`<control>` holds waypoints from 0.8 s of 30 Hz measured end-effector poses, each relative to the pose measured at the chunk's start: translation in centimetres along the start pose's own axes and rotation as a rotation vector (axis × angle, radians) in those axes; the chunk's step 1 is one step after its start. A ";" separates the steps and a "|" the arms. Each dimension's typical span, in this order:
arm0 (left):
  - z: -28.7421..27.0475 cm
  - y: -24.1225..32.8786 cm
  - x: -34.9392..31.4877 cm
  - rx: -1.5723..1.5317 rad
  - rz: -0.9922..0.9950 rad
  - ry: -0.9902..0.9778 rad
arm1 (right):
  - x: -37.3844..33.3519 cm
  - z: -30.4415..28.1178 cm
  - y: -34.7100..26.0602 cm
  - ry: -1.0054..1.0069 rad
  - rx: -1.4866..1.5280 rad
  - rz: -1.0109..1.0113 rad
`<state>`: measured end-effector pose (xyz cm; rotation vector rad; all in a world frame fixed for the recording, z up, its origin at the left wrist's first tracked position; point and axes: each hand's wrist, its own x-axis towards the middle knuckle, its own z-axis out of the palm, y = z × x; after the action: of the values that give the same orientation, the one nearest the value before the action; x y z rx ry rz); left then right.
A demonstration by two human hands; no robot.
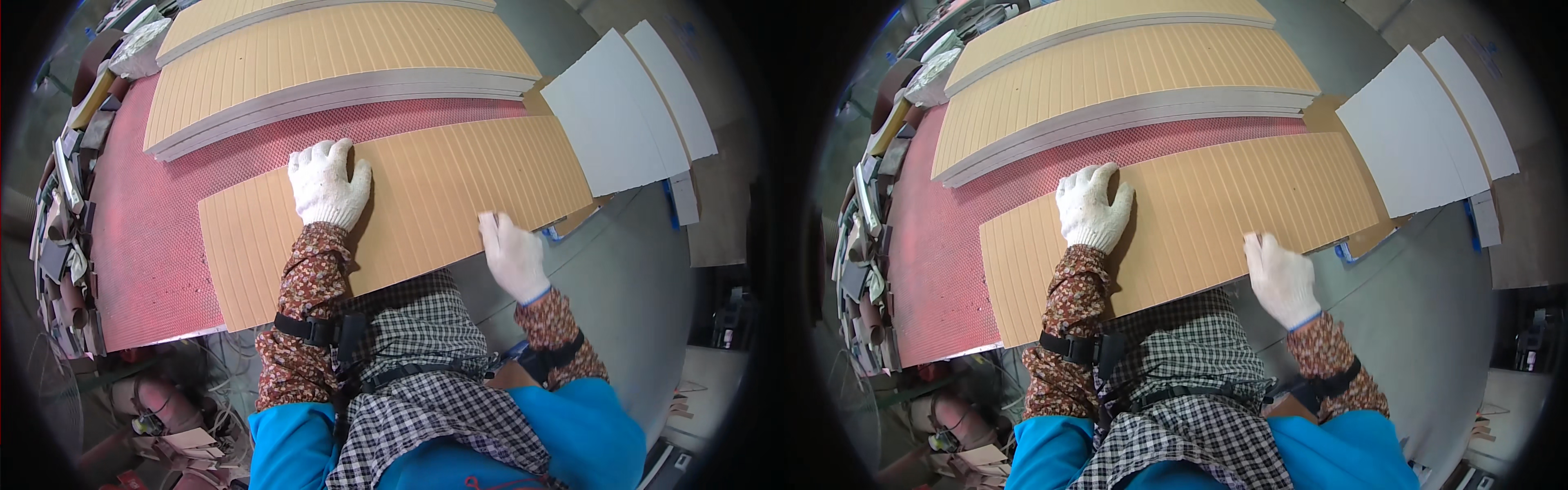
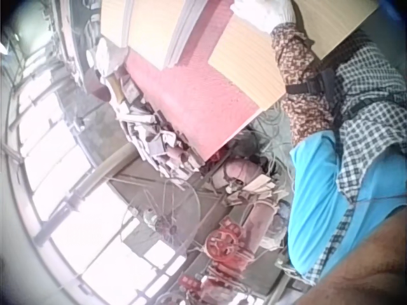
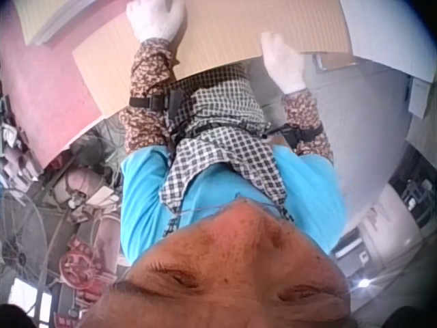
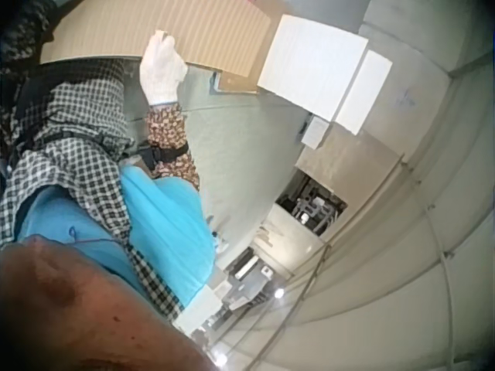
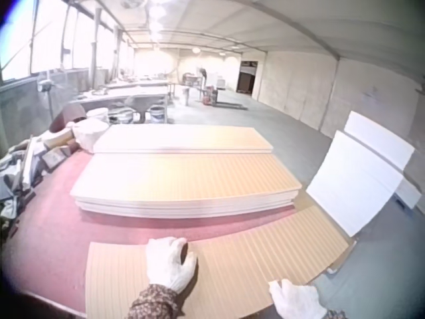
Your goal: Trimming the edges of wooden panels and stacking them in a manufacturing facility.
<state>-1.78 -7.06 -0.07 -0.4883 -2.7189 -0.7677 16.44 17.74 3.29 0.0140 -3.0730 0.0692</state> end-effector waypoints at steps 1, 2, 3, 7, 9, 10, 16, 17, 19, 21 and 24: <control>-0.1 -0.1 0.0 0.002 -0.001 -0.002 | -1.3 0.0 -0.4 0.017 0.013 0.033; -0.2 -0.2 -0.1 0.004 -0.003 0.001 | -2.3 0.0 -0.8 0.034 0.026 0.065; 0.4 0.0 0.0 -0.003 0.006 -0.003 | -3.5 0.5 -0.5 0.033 0.018 0.077; 0.6 -0.1 0.0 0.007 0.018 0.010 | -4.8 1.5 -0.5 0.077 0.040 0.147; 0.5 -0.1 0.0 0.010 0.011 0.001 | -4.0 -0.1 -0.9 -0.002 0.043 0.153; 0.4 0.0 0.0 0.010 0.002 -0.011 | -3.6 -0.5 -0.7 0.002 0.044 0.151; 0.6 0.0 -0.2 0.019 0.009 0.011 | 3.8 -1.3 0.4 -0.178 0.026 0.104; 0.6 -0.1 -0.2 0.018 0.007 0.013 | 5.6 -1.0 0.6 -0.177 0.023 0.102; 0.8 0.0 -0.2 0.003 0.008 0.024 | 9.2 -0.2 1.2 -0.193 0.066 0.210; 0.4 0.2 -0.2 0.001 -0.002 0.011 | 12.6 -0.6 0.8 -0.186 0.065 0.189; 0.5 0.2 0.0 -0.007 -0.007 -0.008 | 17.1 1.0 2.7 -0.171 0.054 0.123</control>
<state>-1.78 -6.61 -0.39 -0.4854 -2.7274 -0.7794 -0.72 20.23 3.31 -0.1750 -3.2390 0.1651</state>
